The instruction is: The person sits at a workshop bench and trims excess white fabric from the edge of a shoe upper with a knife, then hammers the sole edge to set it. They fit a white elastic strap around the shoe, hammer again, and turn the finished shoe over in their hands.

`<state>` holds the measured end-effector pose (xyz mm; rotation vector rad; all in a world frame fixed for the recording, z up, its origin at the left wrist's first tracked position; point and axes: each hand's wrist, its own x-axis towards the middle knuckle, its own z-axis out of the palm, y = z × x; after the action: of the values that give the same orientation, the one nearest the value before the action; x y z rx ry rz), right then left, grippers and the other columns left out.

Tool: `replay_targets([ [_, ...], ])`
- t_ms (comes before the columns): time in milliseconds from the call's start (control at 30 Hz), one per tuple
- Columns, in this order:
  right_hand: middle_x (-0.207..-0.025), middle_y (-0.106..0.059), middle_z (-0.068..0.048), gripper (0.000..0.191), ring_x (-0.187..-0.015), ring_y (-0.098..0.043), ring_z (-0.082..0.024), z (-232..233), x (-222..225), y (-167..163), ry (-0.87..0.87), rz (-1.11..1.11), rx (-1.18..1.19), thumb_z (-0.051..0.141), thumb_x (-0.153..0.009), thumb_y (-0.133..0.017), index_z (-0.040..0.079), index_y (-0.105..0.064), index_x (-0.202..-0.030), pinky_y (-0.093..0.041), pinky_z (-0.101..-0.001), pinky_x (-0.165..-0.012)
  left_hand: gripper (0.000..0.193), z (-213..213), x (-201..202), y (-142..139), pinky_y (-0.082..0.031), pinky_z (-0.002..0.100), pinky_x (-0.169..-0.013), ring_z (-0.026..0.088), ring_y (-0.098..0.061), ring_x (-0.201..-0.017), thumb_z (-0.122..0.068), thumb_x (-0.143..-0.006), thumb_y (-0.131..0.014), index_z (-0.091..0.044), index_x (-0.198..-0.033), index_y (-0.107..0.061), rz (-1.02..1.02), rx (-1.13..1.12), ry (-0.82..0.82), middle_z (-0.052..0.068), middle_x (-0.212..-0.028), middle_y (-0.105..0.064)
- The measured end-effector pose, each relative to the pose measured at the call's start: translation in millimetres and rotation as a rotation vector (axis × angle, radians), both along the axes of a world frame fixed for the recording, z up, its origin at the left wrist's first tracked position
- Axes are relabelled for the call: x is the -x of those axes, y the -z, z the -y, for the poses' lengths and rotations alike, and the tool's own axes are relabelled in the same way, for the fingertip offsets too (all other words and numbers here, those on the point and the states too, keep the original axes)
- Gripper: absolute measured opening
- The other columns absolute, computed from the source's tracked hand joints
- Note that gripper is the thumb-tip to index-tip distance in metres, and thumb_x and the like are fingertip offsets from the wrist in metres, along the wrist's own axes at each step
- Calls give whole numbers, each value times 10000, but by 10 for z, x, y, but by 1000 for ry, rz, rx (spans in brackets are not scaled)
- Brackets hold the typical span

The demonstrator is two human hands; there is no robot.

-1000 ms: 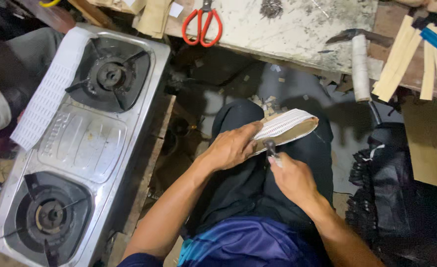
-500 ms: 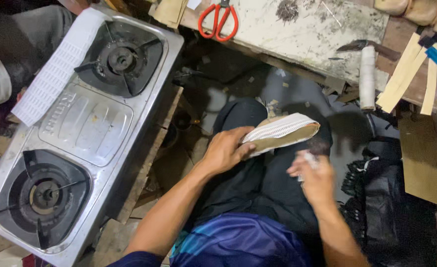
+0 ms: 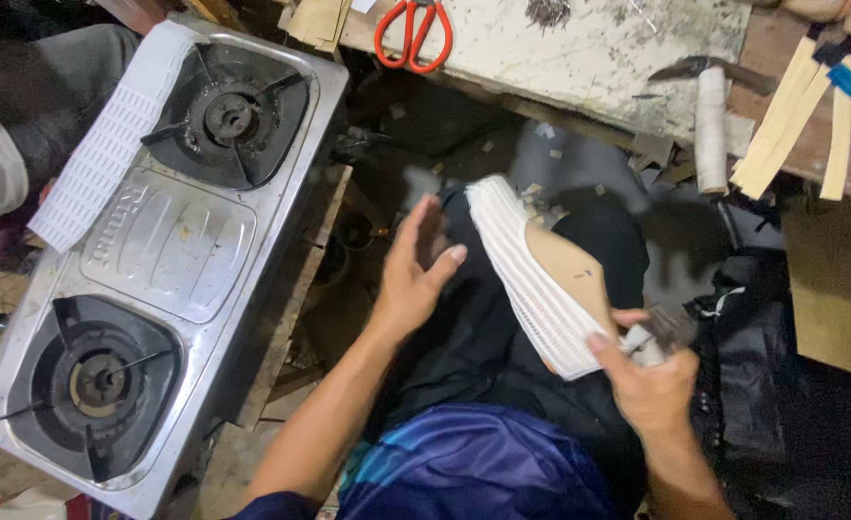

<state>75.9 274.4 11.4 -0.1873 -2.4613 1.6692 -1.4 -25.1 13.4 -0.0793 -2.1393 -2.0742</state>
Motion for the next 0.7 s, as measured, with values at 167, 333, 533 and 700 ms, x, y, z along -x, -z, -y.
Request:
replay_targets([
  [167,-1129,-735,-223,345,-1019,-731,-313,515,-66,-327,-197,-462,-421,7,-753,-833,-58,-655,-1040,-602,-384,-869,452,-400,-65,432,-489,447,-1071,227,-622,-1239,-278,-1078,-563,-16,-1445,-520,426,-954,282,102,-1367,-643],
  [333,-1157,-716,-233,380,-1038,-722,-375,531,-88,-423,-267,-532,-473,-21,-722,-832,-60,-653,-1055,-594,-406,-884,465,-377,-152,584,-499,439,-1087,222,-616,-1249,-296,-1080,-571,-32,-1458,-517,389,-952,325,93,-1375,-633],
  [533,-1125,-712,-208,392,-965,-741,-280,321,-240,-181,-81,-46,239,115,-824,-742,-29,-613,-1165,-619,-373,-806,764,-244,-116,226,-484,483,-1092,266,-603,-1298,-457,-977,-690,-23,-1545,-421,303,-977,361,137,-1422,-614],
  [700,-1101,-704,-196,427,-884,-753,-210,150,-161,194,-27,639,1058,224,-918,-661,-21,-570,-1256,-632,-341,-710,905,-309,13,-56,-473,462,-1135,248,-602,-1336,-419,-804,-834,-126,-1508,-348,198,-963,506,118,-1451,-574],
])
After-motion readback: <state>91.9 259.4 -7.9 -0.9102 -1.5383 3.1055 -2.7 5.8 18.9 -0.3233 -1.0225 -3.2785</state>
